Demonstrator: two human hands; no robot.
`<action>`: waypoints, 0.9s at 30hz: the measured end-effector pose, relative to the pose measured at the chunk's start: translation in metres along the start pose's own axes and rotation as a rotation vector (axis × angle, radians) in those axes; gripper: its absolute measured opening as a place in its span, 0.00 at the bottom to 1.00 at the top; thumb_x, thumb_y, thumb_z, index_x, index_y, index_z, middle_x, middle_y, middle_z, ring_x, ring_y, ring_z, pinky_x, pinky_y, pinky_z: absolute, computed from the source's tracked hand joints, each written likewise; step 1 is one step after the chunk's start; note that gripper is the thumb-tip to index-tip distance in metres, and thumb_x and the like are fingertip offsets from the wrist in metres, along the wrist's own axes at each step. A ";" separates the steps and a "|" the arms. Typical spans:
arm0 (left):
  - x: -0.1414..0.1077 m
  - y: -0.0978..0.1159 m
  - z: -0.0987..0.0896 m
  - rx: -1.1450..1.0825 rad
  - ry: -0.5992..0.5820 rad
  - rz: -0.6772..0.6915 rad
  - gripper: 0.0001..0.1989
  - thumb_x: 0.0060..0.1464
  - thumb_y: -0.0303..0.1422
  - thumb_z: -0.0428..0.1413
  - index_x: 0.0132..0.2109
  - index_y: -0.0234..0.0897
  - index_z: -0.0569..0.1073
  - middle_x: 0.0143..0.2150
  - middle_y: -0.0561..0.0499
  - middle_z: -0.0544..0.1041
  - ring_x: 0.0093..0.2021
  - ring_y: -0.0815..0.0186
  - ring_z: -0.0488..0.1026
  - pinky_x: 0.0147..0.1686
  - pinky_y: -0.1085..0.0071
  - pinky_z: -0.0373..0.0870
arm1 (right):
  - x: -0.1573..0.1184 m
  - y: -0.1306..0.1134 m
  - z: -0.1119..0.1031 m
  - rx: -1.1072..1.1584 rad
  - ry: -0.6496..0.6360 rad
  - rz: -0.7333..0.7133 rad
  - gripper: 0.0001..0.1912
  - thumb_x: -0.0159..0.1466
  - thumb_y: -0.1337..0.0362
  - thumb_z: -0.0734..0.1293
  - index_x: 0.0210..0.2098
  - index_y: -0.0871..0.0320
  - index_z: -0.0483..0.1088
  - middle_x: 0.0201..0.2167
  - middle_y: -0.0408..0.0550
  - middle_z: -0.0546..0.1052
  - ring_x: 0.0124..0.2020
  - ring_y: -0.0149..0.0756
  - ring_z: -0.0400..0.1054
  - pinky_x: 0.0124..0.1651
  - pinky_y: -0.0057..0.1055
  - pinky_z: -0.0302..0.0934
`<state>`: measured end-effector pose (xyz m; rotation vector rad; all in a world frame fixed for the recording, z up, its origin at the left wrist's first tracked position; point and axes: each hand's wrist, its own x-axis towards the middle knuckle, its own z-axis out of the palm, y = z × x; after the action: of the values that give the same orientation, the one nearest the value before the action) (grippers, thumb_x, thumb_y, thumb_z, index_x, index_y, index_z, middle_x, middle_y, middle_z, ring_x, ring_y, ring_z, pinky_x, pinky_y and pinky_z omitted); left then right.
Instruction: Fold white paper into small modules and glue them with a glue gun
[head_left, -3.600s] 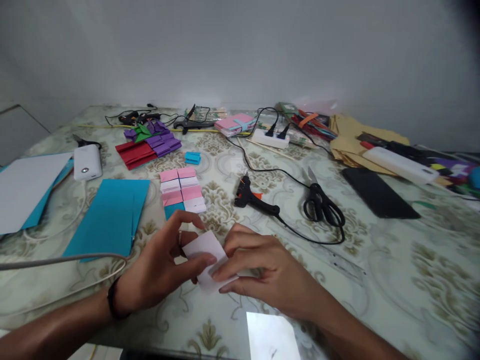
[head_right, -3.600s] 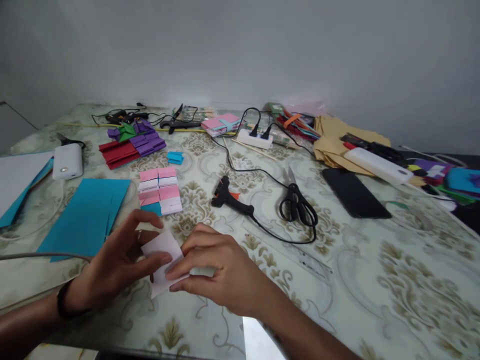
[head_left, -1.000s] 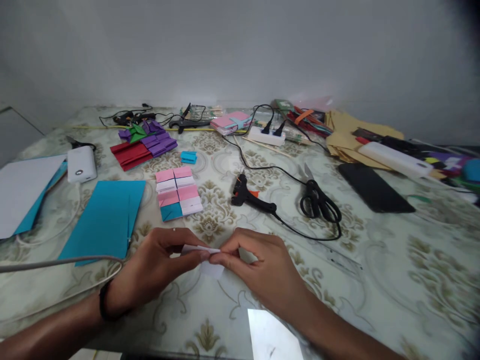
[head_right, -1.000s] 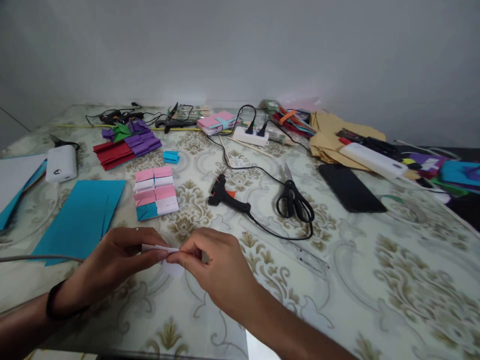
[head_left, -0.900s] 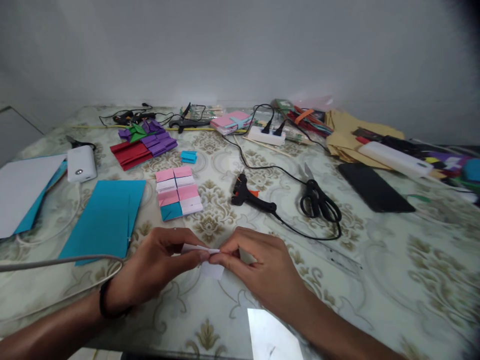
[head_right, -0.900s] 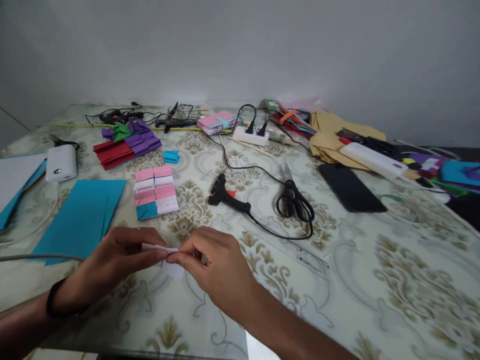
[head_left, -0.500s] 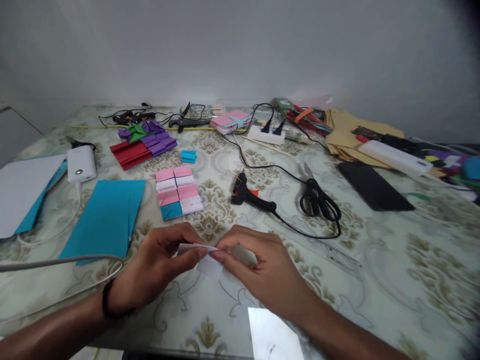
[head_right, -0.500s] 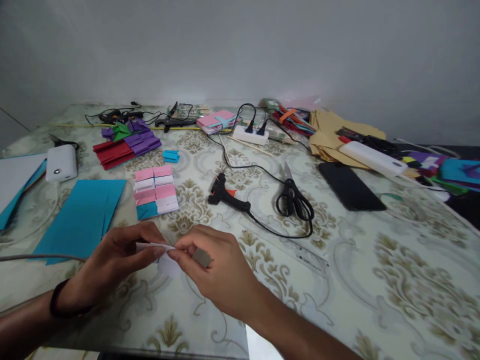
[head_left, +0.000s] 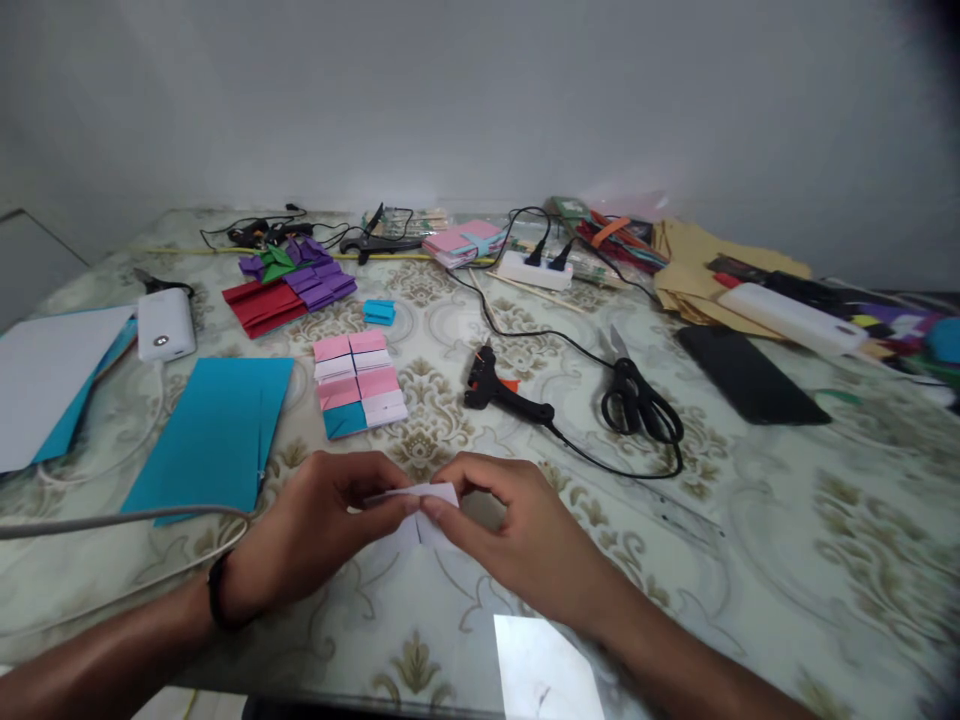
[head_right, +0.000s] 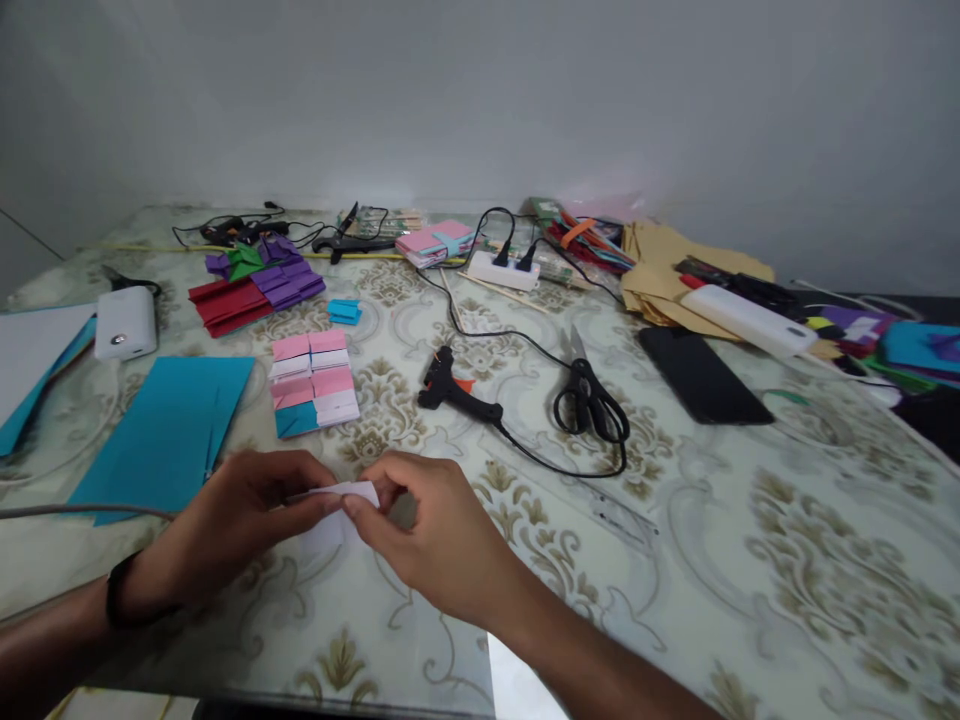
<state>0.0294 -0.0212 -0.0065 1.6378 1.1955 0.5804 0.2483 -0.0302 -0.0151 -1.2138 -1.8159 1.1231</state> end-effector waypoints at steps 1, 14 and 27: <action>0.000 -0.001 0.000 -0.027 0.024 -0.009 0.13 0.63 0.42 0.63 0.37 0.38 0.85 0.32 0.51 0.85 0.32 0.64 0.77 0.31 0.73 0.68 | 0.000 0.000 0.000 0.023 -0.030 0.042 0.15 0.69 0.60 0.71 0.26 0.56 0.71 0.23 0.40 0.73 0.27 0.32 0.67 0.32 0.29 0.60; 0.003 0.002 0.003 -0.212 0.107 -0.076 0.14 0.57 0.43 0.67 0.34 0.36 0.82 0.29 0.50 0.82 0.27 0.67 0.72 0.27 0.74 0.66 | 0.000 0.002 -0.001 0.196 -0.172 0.233 0.18 0.70 0.53 0.68 0.28 0.56 0.71 0.25 0.41 0.70 0.26 0.33 0.61 0.28 0.30 0.54; 0.007 -0.009 0.004 -0.626 0.173 -0.155 0.15 0.49 0.39 0.74 0.35 0.37 0.78 0.31 0.52 0.80 0.30 0.67 0.75 0.30 0.74 0.71 | 0.000 -0.001 -0.005 0.197 -0.062 0.062 0.09 0.67 0.63 0.72 0.30 0.56 0.73 0.28 0.40 0.78 0.32 0.33 0.71 0.39 0.29 0.64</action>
<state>0.0314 -0.0162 -0.0171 0.9737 1.1025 0.9026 0.2521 -0.0289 -0.0124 -1.1365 -1.6775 1.3541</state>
